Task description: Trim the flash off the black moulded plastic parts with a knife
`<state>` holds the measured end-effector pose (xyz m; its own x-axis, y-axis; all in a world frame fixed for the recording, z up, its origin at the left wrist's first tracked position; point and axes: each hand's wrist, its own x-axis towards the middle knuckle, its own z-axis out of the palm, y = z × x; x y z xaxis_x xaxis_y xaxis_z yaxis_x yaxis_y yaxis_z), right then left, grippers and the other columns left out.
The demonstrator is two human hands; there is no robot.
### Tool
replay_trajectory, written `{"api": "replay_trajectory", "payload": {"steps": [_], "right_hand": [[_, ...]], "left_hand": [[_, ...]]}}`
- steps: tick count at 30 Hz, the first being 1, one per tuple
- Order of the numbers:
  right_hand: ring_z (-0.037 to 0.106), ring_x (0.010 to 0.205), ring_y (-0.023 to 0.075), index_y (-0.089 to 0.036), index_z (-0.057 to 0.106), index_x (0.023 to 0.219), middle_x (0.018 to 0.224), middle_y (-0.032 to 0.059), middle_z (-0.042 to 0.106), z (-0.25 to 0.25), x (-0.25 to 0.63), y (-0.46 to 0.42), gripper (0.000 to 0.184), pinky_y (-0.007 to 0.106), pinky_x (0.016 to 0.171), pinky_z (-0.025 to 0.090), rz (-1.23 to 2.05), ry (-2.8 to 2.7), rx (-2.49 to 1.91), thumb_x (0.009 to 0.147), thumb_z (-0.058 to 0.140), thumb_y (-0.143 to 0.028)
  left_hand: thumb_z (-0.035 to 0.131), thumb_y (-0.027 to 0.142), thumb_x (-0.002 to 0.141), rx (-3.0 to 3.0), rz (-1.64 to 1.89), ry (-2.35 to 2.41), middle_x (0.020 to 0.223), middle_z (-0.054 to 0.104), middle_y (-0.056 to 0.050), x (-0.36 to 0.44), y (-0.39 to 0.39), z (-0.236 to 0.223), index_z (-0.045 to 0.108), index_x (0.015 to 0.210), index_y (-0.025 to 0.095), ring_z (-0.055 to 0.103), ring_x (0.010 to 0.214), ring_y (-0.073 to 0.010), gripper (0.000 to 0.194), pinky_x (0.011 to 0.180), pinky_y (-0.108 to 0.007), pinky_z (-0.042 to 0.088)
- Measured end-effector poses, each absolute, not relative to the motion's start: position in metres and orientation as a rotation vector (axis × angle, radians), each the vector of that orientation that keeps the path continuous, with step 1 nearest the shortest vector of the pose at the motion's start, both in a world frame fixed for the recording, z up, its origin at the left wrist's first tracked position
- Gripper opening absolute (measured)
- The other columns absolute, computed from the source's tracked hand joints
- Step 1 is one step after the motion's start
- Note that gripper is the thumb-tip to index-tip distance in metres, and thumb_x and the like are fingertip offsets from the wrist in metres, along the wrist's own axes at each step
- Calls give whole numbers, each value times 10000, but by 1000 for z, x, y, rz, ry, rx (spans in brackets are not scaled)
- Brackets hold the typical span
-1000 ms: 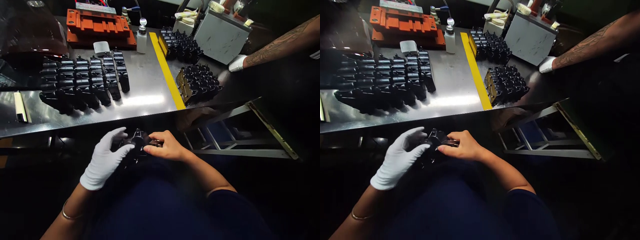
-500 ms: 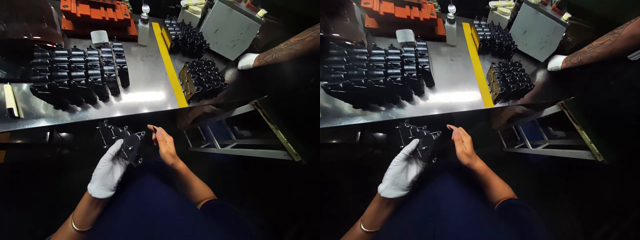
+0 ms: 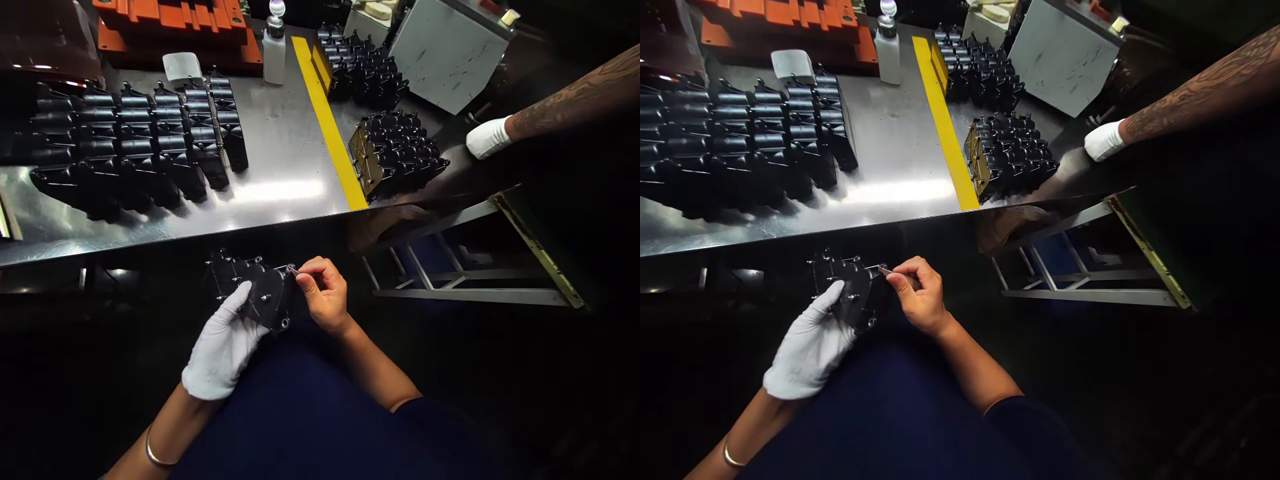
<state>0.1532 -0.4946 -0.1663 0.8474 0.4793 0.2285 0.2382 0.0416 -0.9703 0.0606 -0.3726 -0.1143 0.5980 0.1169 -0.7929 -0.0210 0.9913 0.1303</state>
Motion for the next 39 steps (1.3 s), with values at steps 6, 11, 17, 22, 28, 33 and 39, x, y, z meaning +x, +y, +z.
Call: {"api": "replay_trajectory", "payload": {"steps": [6,11,17,22,28,33,39], "right_hand": [[485,598,104,-192,533,720,652,-22,523,-180,174,-495,358,246,562,421,209,-324,-1648,808,631,-524],[493,596,99,-194,530,725,686,-11,540,-166,167,-501,310,246,556,425,311,-487,-1482,845,626,-463],[527,607,101,-196,588,776,709,-6,573,-150,156,-502,144,244,545,422,263,-692,-1401,862,643,-297],[538,610,108,-190,593,766,702,5,590,-152,158,-500,222,256,561,444,268,-707,-1499,860,628,-388],[550,564,103,-182,602,724,652,-1,611,-159,163,-505,304,237,538,442,457,-626,-1642,859,605,-455],[522,475,93,-190,597,723,566,-2,582,-143,171,-519,419,230,494,413,518,-1089,-1625,983,371,-429],[423,488,103,-199,531,632,533,-24,464,-130,174,-518,462,250,477,313,367,-1552,-1514,802,603,-623]], "left_hand": [[466,117,922,163,-31,1062,815,765,-64,50,-372,-108,720,852,135,736,716,-169,264,775,-293,613],[431,117,931,157,36,1013,864,774,-59,50,-368,-113,705,1072,148,741,792,-174,309,861,-298,585],[384,160,964,74,29,980,881,778,-70,55,-366,-121,662,1169,133,739,823,-171,347,874,-286,574],[407,132,946,129,37,1017,844,777,-52,53,-367,-119,725,981,136,735,751,-146,321,804,-246,590],[758,124,693,502,1,832,809,771,-41,34,-362,-121,748,836,154,717,665,-180,147,614,-222,590],[851,108,528,687,23,707,899,770,-65,32,-349,-116,751,915,190,721,807,-267,408,630,-270,585],[829,90,553,755,-35,673,1004,757,-93,35,-343,-123,704,1123,198,698,937,-318,593,743,-326,580]]}}
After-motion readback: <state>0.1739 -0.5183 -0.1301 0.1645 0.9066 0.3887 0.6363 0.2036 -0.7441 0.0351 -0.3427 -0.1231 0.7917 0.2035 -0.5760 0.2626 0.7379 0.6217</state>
